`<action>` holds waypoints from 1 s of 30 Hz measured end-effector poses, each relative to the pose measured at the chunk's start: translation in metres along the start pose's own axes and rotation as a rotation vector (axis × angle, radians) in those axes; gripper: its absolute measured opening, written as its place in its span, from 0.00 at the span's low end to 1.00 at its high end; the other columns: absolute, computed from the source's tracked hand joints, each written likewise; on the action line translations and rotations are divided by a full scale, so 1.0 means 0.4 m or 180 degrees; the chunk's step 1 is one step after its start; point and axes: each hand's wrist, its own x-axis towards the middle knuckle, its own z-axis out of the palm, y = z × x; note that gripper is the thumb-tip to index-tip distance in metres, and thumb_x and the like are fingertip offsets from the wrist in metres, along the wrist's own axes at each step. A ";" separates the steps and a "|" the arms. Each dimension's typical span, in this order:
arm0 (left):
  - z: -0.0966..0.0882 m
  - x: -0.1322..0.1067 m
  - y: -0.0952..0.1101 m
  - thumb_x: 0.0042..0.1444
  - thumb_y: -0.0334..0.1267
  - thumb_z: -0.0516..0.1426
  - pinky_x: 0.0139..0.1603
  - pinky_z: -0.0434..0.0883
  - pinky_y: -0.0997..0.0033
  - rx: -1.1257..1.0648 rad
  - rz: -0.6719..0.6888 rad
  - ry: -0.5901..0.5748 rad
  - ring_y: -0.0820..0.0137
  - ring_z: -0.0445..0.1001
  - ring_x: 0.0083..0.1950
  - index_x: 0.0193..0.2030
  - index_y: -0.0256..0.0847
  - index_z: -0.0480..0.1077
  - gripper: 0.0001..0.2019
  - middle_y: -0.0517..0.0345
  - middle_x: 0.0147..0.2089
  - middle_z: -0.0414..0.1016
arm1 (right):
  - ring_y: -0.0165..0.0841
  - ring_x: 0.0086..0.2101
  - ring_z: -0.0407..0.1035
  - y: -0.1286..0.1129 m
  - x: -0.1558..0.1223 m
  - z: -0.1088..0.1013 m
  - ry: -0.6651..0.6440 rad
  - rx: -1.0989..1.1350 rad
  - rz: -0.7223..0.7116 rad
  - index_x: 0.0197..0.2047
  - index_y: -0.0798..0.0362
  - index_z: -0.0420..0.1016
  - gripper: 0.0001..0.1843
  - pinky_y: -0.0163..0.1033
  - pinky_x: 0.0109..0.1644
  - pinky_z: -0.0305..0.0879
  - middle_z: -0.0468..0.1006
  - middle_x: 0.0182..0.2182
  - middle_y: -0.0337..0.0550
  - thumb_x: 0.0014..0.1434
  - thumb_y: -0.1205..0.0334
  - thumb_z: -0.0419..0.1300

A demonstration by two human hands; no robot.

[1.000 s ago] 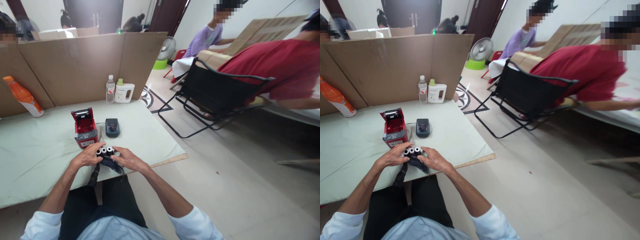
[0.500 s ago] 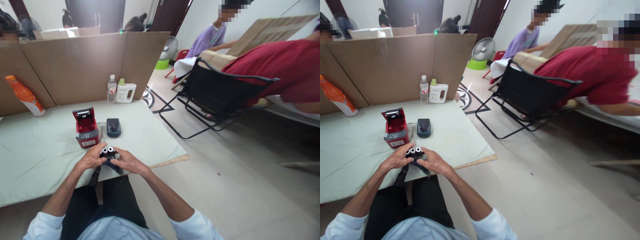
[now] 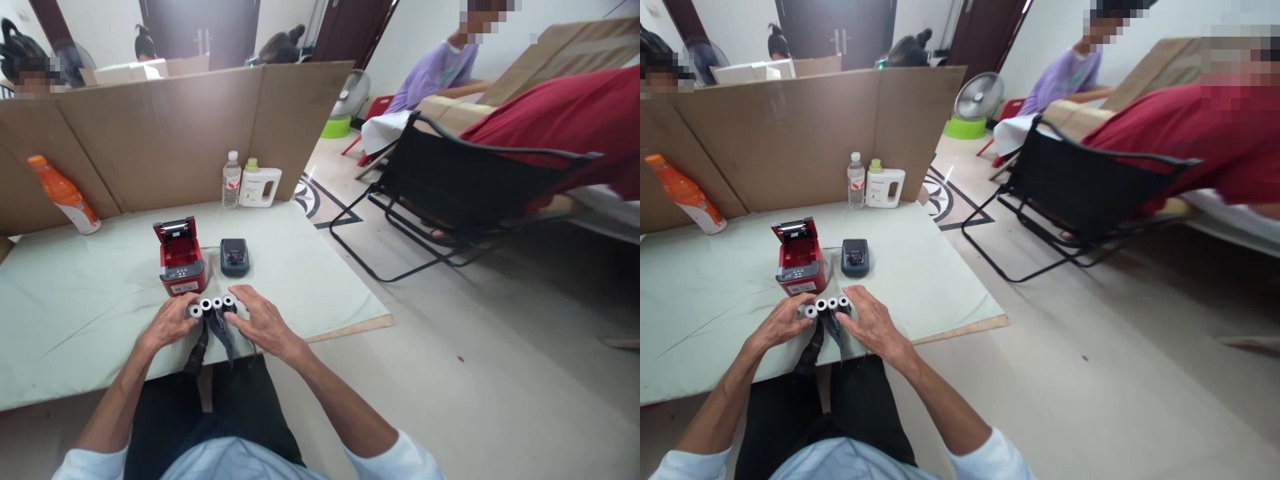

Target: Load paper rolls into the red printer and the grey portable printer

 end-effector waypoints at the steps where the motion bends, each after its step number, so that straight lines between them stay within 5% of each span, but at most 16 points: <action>1: 0.008 -0.003 0.002 0.56 0.32 0.58 0.58 0.71 0.55 0.0047 -0.0020 0.0050 0.57 0.78 0.54 0.55 0.41 0.72 0.19 0.49 0.53 0.81 | 0.47 0.60 0.69 -0.007 0.006 0.007 0.0031 -0.0071 -0.0146 0.65 0.50 0.71 0.26 0.55 0.64 0.68 0.73 0.61 0.55 0.65 0.58 0.62; 7: 0.030 -0.030 0.010 0.55 0.29 0.56 0.48 0.72 0.63 0.0291 -0.0073 0.0373 0.61 0.78 0.43 0.42 0.41 0.74 0.10 0.53 0.40 0.81 | 0.50 0.63 0.64 -0.038 0.037 0.042 -0.0287 -0.0484 -0.0998 0.62 0.50 0.73 0.23 0.61 0.66 0.65 0.70 0.65 0.57 0.64 0.64 0.64; 12: -0.022 -0.073 0.020 0.51 0.27 0.56 0.43 0.72 0.65 0.0255 -0.0115 0.0507 0.65 0.76 0.38 0.40 0.41 0.75 0.11 0.55 0.37 0.80 | 0.50 0.61 0.67 -0.050 0.056 0.044 -0.0394 -0.0364 -0.0985 0.58 0.52 0.76 0.19 0.60 0.64 0.67 0.73 0.62 0.58 0.64 0.66 0.63; 16: -0.101 -0.092 0.045 0.51 0.27 0.56 0.44 0.74 0.67 -0.0119 0.0109 0.0861 0.67 0.77 0.41 0.44 0.40 0.76 0.15 0.54 0.43 0.82 | 0.45 0.58 0.71 -0.077 0.077 0.041 -0.0191 0.0772 -0.0623 0.63 0.51 0.73 0.22 0.56 0.63 0.68 0.77 0.58 0.55 0.67 0.60 0.61; 20: -0.161 -0.077 0.065 0.53 0.28 0.57 0.45 0.76 0.68 -0.0497 0.0443 0.1334 0.65 0.79 0.48 0.46 0.40 0.76 0.14 0.51 0.49 0.82 | 0.42 0.54 0.75 -0.123 0.113 0.062 -0.0627 0.2380 0.0119 0.68 0.51 0.66 0.33 0.51 0.57 0.72 0.78 0.57 0.55 0.65 0.48 0.64; 23: -0.177 -0.054 0.066 0.54 0.29 0.58 0.45 0.78 0.68 -0.0592 0.0559 0.1494 0.65 0.80 0.48 0.45 0.40 0.76 0.13 0.51 0.49 0.82 | 0.39 0.49 0.77 -0.152 0.146 0.083 -0.0781 0.3170 0.0304 0.64 0.51 0.70 0.33 0.45 0.52 0.73 0.81 0.52 0.51 0.61 0.44 0.67; 30: -0.174 -0.030 0.069 0.56 0.30 0.58 0.44 0.78 0.67 -0.0344 0.0683 0.1678 0.65 0.80 0.46 0.45 0.40 0.77 0.11 0.53 0.45 0.83 | 0.34 0.37 0.77 -0.172 0.193 0.106 -0.0437 0.3707 0.0834 0.50 0.54 0.77 0.32 0.39 0.42 0.72 0.83 0.38 0.44 0.52 0.38 0.72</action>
